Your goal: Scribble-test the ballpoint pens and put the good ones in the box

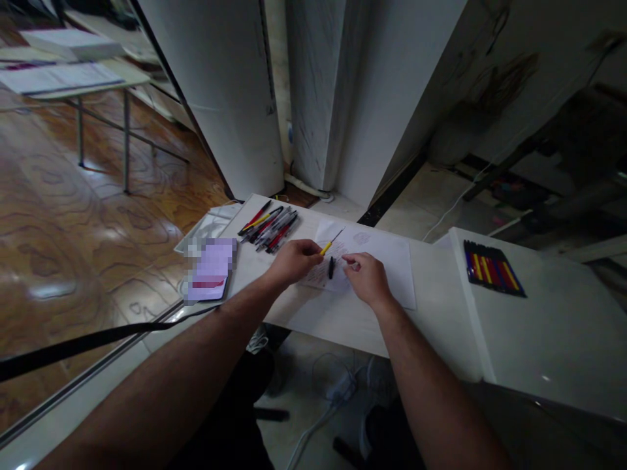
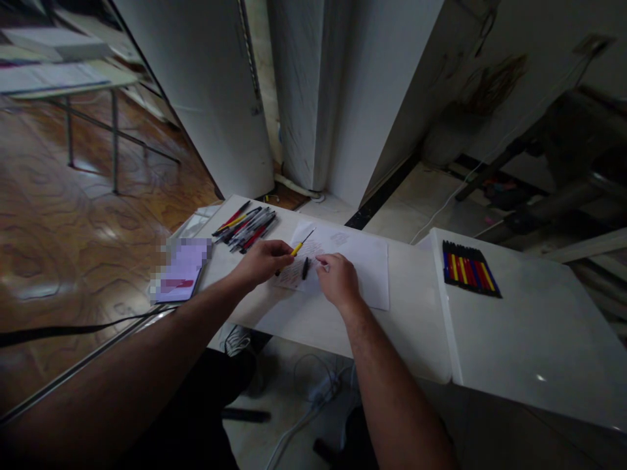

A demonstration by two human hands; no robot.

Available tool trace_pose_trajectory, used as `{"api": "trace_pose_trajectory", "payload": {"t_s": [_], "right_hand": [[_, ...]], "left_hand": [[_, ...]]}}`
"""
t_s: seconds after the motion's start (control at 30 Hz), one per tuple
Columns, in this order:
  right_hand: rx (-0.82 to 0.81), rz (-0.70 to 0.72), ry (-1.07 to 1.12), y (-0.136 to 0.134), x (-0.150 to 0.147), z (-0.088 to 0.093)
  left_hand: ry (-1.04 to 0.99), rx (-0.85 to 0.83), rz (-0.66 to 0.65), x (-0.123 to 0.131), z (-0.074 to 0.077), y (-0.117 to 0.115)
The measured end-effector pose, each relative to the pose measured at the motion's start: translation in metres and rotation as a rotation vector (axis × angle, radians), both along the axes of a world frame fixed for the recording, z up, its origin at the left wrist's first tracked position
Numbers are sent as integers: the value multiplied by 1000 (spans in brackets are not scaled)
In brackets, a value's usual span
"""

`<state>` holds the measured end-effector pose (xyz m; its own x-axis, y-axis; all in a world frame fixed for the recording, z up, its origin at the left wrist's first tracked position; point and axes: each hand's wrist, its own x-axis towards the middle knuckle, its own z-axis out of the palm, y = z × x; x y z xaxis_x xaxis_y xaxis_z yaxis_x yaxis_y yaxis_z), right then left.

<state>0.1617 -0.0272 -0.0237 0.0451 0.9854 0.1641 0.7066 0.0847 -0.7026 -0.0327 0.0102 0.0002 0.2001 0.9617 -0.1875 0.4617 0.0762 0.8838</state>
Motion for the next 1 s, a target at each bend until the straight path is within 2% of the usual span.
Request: {"api": "trace_pose_trajectory", "payload": {"t_s": [0.1, 0.23, 0.47, 0.73, 1.0], "right_hand": [[-6, 89, -182, -4, -5, 1], [-49, 137, -302, -6, -10, 5], [-61, 38, -407, -5, -8, 9], [-53, 38, -442, -6, -7, 8], [-79, -31, -518, -6, -5, 9]], "left_hand": [[84, -8, 6, -1, -3, 1], [140, 12, -10, -2, -2, 0], [167, 39, -25, -3, 0, -1], [167, 35, -27, -1, 3, -2], [110, 49, -32, -1, 2, -2]]}}
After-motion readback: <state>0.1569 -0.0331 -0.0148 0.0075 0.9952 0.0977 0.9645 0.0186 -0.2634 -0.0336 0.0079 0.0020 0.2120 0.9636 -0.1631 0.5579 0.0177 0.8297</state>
